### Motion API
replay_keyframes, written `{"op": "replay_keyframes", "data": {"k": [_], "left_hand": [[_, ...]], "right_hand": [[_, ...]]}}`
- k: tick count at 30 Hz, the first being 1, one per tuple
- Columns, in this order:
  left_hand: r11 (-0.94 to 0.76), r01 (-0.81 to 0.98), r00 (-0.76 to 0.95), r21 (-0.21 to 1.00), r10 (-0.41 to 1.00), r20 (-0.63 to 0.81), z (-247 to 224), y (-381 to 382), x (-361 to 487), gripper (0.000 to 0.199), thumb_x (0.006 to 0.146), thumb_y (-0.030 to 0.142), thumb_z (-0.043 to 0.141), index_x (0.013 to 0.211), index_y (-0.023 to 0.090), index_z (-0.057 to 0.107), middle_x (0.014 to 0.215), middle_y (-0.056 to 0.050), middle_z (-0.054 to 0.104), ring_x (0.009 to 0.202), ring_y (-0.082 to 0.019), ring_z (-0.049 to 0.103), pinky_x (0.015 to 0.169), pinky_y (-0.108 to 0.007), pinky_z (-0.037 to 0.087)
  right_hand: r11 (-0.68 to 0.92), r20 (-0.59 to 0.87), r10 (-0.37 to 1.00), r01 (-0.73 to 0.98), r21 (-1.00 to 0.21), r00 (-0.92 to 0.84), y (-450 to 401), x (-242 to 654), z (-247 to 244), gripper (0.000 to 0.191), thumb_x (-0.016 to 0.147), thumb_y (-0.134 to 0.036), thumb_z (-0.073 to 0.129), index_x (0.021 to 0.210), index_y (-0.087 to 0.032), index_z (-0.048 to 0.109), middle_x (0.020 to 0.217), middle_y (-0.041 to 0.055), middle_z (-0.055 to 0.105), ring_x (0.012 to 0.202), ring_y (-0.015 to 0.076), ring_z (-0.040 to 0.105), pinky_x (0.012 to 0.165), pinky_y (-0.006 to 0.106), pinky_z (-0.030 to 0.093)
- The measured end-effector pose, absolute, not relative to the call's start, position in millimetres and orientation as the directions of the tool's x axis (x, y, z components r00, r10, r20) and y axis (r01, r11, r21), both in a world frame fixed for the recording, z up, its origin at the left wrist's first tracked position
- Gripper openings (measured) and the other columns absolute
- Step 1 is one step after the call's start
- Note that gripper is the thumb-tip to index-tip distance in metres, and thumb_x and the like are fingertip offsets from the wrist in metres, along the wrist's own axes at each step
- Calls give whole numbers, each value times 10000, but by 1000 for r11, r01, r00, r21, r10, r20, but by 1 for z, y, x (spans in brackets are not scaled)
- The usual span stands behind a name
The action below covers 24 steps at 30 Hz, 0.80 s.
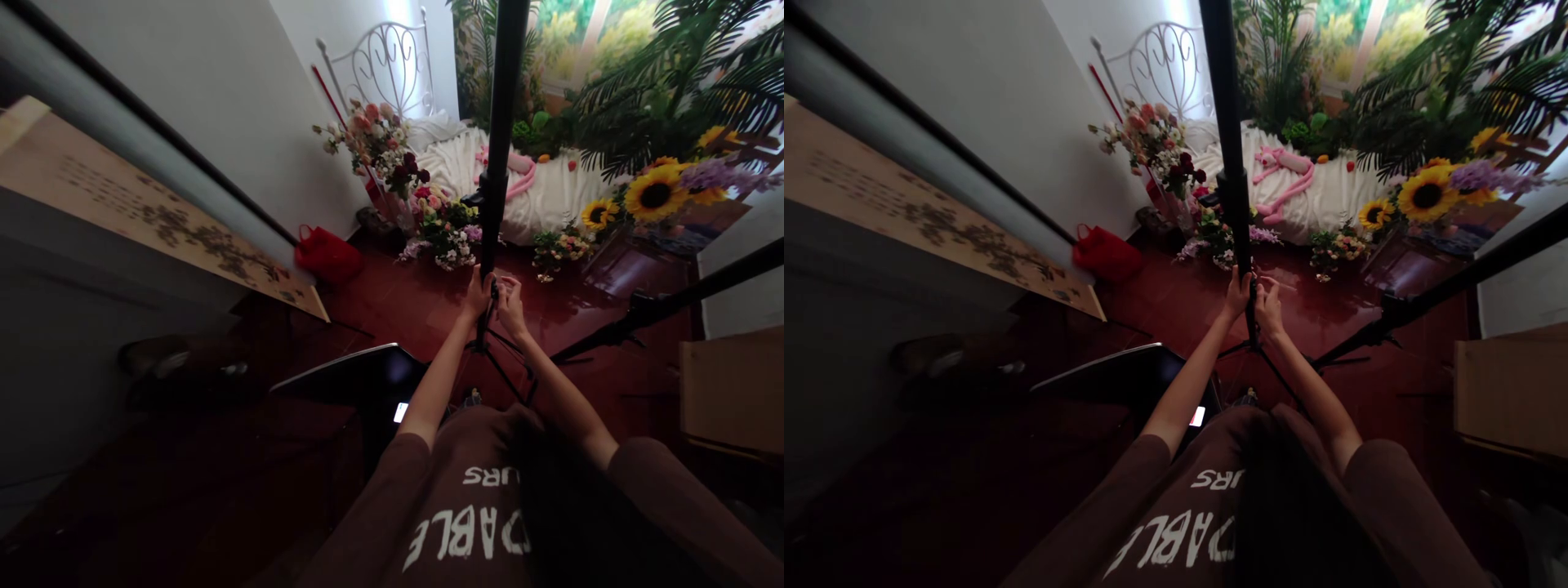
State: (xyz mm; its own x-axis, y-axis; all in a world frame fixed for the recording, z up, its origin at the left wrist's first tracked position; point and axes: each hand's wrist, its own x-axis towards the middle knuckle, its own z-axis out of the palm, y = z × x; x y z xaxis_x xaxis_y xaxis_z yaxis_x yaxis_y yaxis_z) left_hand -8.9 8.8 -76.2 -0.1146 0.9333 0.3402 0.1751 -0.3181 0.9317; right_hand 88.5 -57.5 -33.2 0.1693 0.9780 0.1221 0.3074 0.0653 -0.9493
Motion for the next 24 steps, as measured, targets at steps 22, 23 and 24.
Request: {"op": "replay_keyframes", "data": {"k": [22,23,24], "left_hand": [[-11,204,-220,979,974,57,-142,-52,-11,459,964,491,449,1289,177,531,1304,-152,606,1223,-214,583,1070,-388,438],[51,214,-224,975,975,-2,-151,-58,-8,458,964,462,465,1308,164,516,1318,-166,600,1237,-220,579,1082,-399,430],[119,219,-223,968,972,-69,-159,-64,-5,464,965,434,473,1330,149,495,1315,-178,603,1237,-224,584,1084,-404,430]], "right_hand": [[-481,-513,857,-272,-833,56,-139,183,-84,189,889,-361,602,1005,-212,612,853,55,764,735,176,754,684,273,596],[-483,-526,844,-286,-828,99,-150,196,-93,176,869,-347,624,982,-212,624,858,58,765,742,185,755,690,286,601],[-480,-538,832,-308,-822,138,-161,209,-100,161,854,-332,640,961,-212,631,856,57,765,751,192,757,696,296,605]]}}
